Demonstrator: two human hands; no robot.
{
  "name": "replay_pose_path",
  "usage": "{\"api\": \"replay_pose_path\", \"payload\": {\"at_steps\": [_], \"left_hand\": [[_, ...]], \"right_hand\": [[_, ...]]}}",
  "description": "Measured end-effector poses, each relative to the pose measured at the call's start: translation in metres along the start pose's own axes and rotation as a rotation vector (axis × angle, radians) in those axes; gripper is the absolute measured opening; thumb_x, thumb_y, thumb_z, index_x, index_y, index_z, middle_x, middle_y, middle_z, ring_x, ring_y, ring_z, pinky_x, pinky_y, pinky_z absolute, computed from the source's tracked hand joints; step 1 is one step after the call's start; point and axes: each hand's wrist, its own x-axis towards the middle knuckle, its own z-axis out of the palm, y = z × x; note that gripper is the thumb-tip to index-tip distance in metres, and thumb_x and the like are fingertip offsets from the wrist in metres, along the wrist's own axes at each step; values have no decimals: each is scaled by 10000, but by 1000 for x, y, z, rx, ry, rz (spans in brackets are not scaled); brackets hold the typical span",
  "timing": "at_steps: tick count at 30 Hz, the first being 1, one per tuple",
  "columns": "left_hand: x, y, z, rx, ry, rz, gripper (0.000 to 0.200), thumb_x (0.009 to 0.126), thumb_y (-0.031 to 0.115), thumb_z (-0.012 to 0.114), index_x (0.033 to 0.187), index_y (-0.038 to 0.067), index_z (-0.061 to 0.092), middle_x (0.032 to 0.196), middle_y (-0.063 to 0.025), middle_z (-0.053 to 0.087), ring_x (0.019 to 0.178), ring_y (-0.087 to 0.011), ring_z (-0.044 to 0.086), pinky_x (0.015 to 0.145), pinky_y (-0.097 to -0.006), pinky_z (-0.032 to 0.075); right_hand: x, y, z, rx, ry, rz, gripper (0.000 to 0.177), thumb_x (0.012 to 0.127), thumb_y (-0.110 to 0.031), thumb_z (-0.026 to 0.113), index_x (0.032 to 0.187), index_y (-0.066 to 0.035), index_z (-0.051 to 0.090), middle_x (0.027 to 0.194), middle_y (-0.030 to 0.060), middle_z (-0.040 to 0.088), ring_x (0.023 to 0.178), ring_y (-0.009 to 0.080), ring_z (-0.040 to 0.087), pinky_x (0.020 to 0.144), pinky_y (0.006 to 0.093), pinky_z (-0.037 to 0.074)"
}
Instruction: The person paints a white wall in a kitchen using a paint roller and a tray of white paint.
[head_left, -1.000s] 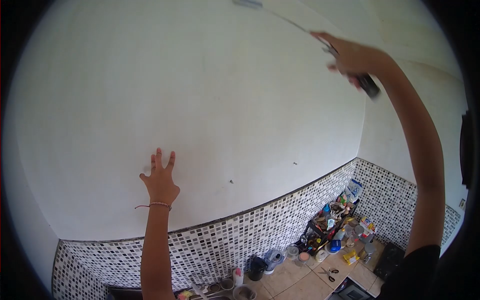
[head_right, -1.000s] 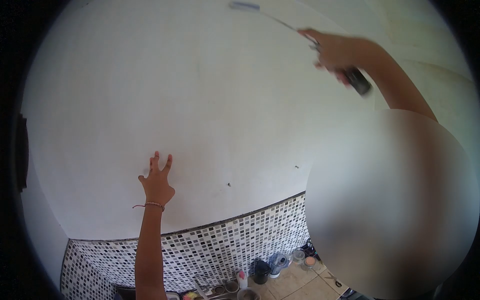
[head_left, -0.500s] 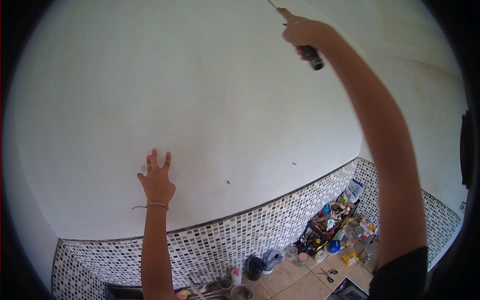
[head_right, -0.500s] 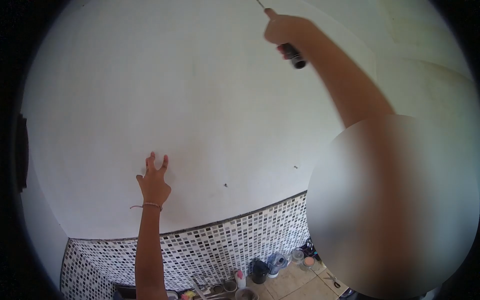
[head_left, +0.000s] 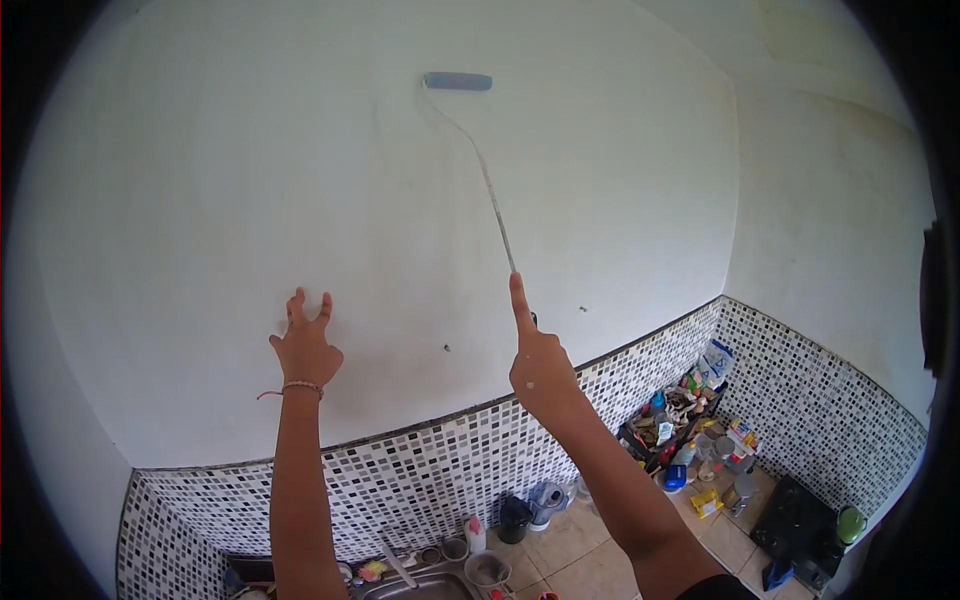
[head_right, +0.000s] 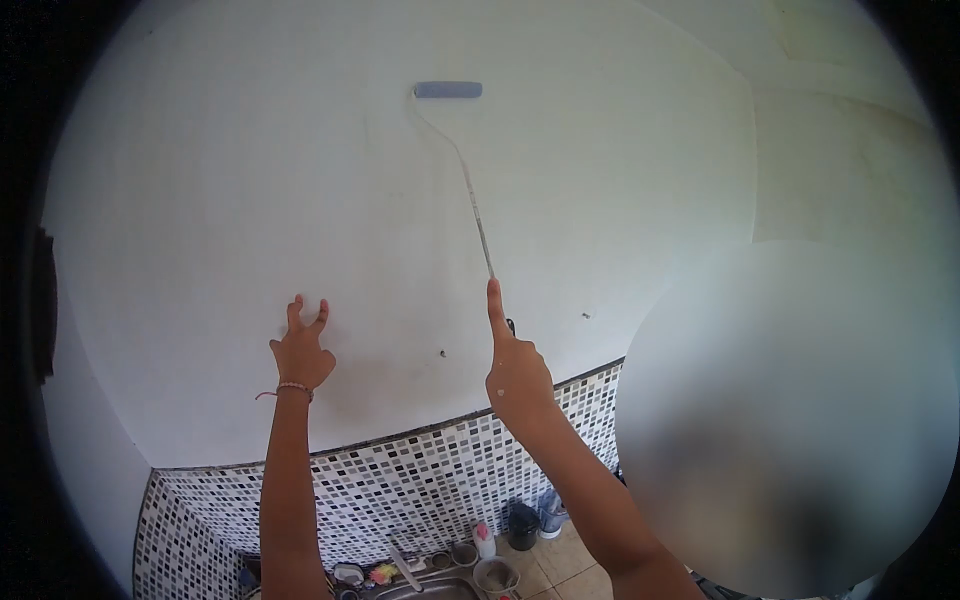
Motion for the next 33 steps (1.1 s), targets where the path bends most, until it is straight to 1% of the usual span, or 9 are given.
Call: {"api": "replay_pose_path", "payload": {"at_steps": [2, 7, 11, 14, 22, 27, 28, 31, 33], "left_hand": [[-2, 2, -2, 5, -3, -3, 812, 677, 46, 616, 1447, 256, 465, 1558, -102, 241, 1416, -257, 362, 952, -585, 399], [-1, 7, -9, -5, -44, -40, 817, 665, 54, 620, 1437, 280, 478, 1553, -74, 230, 1276, -230, 515, 959, -579, 402], [1, 5, -8, -5, -49, -55, 830, 655, 61, 626, 1436, 299, 477, 1553, -65, 226, 1173, -216, 592, 958, -572, 408], [1, 7, -8, 3, -50, -61, 837, 649, 56, 626, 1435, 303, 477, 1553, -59, 228, 1158, -217, 601, 951, -568, 416], [2, 10, -11, 29, -67, -59, 814, 666, 69, 632, 1430, 307, 481, 1547, -48, 233, 1161, -218, 600, 945, -553, 435], [0, 8, -13, -10, -76, -59, 809, 665, 63, 628, 1425, 301, 488, 1543, -55, 237, 1253, -233, 538, 942, -548, 440], [0, 7, -8, -1, -55, -52, 809, 664, 60, 627, 1425, 299, 490, 1541, -56, 239, 1276, -236, 519, 938, -546, 443], [0, 6, -5, -27, -28, -42, 812, 659, 51, 620, 1423, 293, 494, 1541, -59, 239, 1341, -236, 456, 912, -522, 456], [1, 4, -4, -52, -32, -35, 815, 656, 44, 616, 1423, 290, 496, 1543, -60, 239, 1364, -232, 430, 890, -498, 464]], "right_hand": [[3, -11, -14, 28, -67, 64, 989, 768, 112, 462, 1569, -160, -50, 676, 222, 579, 496, 326, 553, 510, 427, 461], [102, -29, -50, 41, 217, -66, 963, 800, 75, 460, 1571, -248, -17, 776, 258, 598, 641, 367, 617, 605, 459, 508], [198, -64, -105, 84, 308, -91, 841, 856, 28, 387, 1571, -233, 31, 950, 249, 619, 586, 277, 641, 534, 402, 558], [218, -87, -144, 74, 242, -49, 818, 901, -64, 472, 1569, -188, 17, 1060, 229, 603, 944, 343, 657, 772, 411, 561], [122, -43, -59, 70, 185, 8, 765, 930, -96, 462, 1574, -217, 68, 956, 213, 614, 817, 341, 661, 697, 416, 544], [62, -25, -39, 113, 151, 44, 734, 963, -128, 481, 1571, -213, 79, 694, 180, 621, 645, 333, 645, 604, 449, 514], [64, -18, -34, 101, 292, 0, 677, 962, -113, 496, 1558, -191, 185, 607, 168, 588, 584, 349, 623, 589, 451, 504], [77, -13, -58, 200, 472, -118, 605, 941, -75, 513, 1513, -160, 332, 661, 195, 599, 624, 368, 621, 603, 445, 499], [97, -19, -78, 260, 563, -242, 561, 906, -27, 509, 1457, -73, 415, 743, 225, 618, 694, 383, 627, 642, 445, 502]]}}
